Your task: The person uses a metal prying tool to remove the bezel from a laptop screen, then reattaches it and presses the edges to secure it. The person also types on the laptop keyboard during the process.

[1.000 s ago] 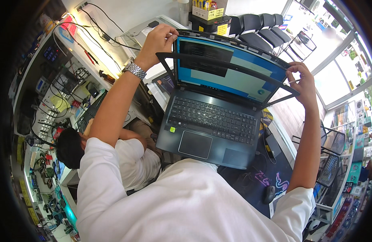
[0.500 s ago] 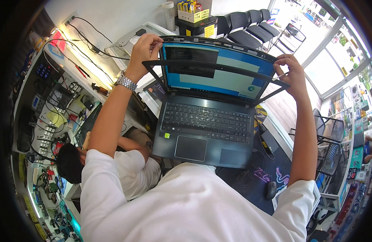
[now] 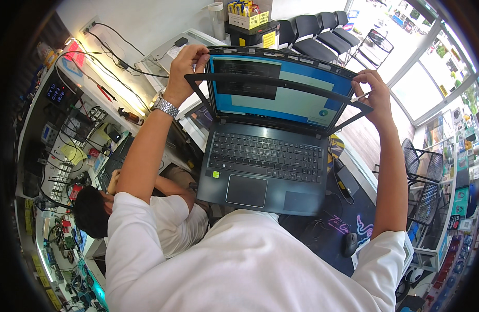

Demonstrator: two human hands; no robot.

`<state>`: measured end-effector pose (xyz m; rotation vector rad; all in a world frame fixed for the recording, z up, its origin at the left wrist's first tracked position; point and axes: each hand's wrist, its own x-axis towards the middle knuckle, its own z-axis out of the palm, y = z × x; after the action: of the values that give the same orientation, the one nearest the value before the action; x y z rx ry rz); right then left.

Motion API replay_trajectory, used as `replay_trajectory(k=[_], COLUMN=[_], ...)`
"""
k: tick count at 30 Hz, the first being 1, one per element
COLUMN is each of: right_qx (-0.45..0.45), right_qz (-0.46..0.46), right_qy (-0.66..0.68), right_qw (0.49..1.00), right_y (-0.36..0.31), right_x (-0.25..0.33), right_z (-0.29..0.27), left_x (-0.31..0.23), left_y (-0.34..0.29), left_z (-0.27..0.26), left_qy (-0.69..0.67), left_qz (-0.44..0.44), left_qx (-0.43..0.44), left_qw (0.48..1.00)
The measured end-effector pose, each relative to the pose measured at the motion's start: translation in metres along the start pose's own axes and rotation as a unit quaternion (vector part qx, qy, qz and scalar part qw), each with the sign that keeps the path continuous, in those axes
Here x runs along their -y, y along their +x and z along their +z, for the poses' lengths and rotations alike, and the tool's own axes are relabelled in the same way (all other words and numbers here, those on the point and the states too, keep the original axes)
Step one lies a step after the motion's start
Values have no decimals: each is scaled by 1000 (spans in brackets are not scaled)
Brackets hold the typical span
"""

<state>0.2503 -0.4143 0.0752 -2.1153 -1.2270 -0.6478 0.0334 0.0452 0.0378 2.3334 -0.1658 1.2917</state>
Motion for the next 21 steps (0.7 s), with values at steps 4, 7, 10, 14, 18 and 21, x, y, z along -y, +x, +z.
replay_trajectory(k=[4, 7, 10, 14, 18, 21], right_qx=[-13, -37, -40, -25, -20, 9], right_qz=[-23, -15, 8, 61, 120, 143], right_qy=[-4, 15, 19, 27, 160, 202], right_qw=[1000, 999, 999, 997, 980, 969], right_y=[-1, -1, -2, -3, 1, 4], right_x=[-2, -5, -7, -10, -16, -22], right_z=[3, 9, 11, 12, 16, 12], left_x=[0, 1, 1, 2, 14, 25], left_y=[-1, 0, 1, -3, -16, -42], left_z=[2, 0, 1, 1, -2, -3], left_qy=[-23, 14, 14, -50, -232, -361], left_qz=[-19, 0, 0, -86, -234, -277], left_qx=[-5, 1, -5, 11, 13, 31], left_qw=[1000, 1000, 1000, 995, 944, 890])
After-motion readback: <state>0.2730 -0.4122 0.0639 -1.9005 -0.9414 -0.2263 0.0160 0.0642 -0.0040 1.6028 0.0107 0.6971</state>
